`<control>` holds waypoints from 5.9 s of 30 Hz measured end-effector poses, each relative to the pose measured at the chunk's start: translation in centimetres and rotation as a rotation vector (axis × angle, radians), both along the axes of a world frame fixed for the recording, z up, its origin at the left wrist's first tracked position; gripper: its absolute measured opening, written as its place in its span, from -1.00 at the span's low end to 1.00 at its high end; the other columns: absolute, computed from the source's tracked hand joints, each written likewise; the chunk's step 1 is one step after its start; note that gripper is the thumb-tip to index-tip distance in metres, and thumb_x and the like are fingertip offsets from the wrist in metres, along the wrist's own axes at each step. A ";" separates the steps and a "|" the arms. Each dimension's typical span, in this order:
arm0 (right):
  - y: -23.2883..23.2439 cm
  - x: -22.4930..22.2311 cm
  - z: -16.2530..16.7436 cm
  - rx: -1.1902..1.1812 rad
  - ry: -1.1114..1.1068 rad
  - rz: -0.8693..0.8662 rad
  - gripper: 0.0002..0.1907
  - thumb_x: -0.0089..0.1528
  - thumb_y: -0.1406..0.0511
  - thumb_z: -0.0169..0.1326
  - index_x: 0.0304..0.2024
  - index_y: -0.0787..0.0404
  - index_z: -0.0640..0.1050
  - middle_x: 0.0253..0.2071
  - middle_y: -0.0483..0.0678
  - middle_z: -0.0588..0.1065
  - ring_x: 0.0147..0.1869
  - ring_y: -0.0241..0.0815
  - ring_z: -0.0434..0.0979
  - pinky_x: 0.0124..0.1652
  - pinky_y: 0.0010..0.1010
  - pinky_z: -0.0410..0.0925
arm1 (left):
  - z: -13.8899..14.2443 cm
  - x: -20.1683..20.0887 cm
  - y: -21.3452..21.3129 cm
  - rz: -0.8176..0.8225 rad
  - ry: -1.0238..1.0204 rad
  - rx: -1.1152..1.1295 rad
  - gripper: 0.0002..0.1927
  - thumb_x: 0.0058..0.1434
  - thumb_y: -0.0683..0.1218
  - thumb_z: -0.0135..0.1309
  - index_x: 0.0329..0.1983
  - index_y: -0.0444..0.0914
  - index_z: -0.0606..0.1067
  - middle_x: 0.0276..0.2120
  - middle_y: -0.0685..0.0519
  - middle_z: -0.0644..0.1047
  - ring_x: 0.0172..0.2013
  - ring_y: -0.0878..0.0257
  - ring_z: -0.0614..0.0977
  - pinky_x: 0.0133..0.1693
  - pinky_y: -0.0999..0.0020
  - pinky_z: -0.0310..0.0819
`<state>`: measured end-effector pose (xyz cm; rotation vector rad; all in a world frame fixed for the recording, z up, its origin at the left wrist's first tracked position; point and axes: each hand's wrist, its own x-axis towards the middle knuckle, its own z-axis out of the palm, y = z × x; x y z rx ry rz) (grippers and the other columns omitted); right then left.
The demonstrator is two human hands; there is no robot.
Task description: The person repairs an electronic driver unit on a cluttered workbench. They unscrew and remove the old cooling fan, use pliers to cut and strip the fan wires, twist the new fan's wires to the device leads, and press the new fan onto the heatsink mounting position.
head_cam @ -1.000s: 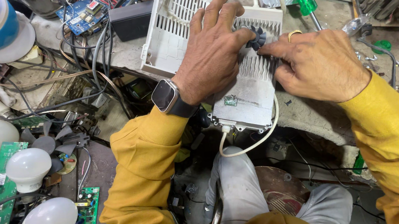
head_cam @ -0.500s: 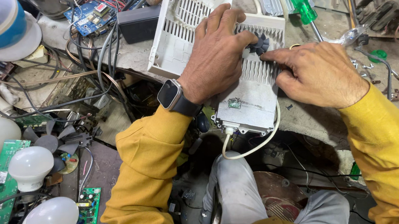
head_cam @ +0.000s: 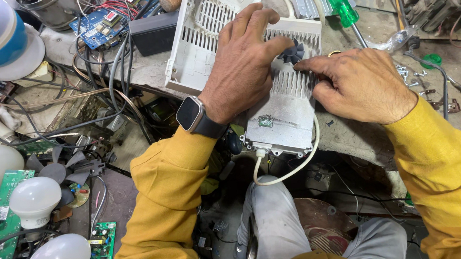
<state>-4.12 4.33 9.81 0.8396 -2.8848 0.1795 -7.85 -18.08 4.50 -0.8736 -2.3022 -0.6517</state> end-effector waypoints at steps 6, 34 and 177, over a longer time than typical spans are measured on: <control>0.2 0.0 0.5 -0.013 0.058 0.082 -0.51 0.12 0.21 0.06 0.12 0.03 0.62 -0.29 0.06 0.62 -0.28 0.12 0.61 -0.27 -0.05 0.44 | -0.1 -0.1 -0.2 0.007 0.017 -0.037 -0.80 0.16 -0.15 0.24 -0.14 -0.08 0.67 0.24 -0.21 0.39 0.35 -0.21 0.23 0.27 -0.28 0.06; 2.3 -3.4 -0.9 -0.388 0.039 0.246 -0.57 0.29 0.28 0.10 0.19 0.28 0.47 0.00 -0.07 0.62 0.16 -0.03 0.41 0.15 -0.18 0.29 | 2.3 2.0 0.3 0.054 -0.071 -0.212 -0.67 0.27 -0.10 0.11 0.09 -0.19 0.62 0.31 -0.26 0.27 0.43 -0.28 0.10 0.34 -0.42 -0.13; 2.5 2.1 0.1 -0.467 0.076 0.122 -0.39 0.20 0.35 0.25 0.31 0.26 0.44 -0.02 0.03 0.50 -0.17 -0.20 0.51 -0.21 -0.40 0.41 | 2.3 1.7 -0.1 -0.072 -0.078 -0.176 -0.65 0.17 -0.23 0.03 0.03 -0.28 0.60 -0.01 -0.07 0.48 0.17 -0.09 0.40 0.26 -0.37 0.03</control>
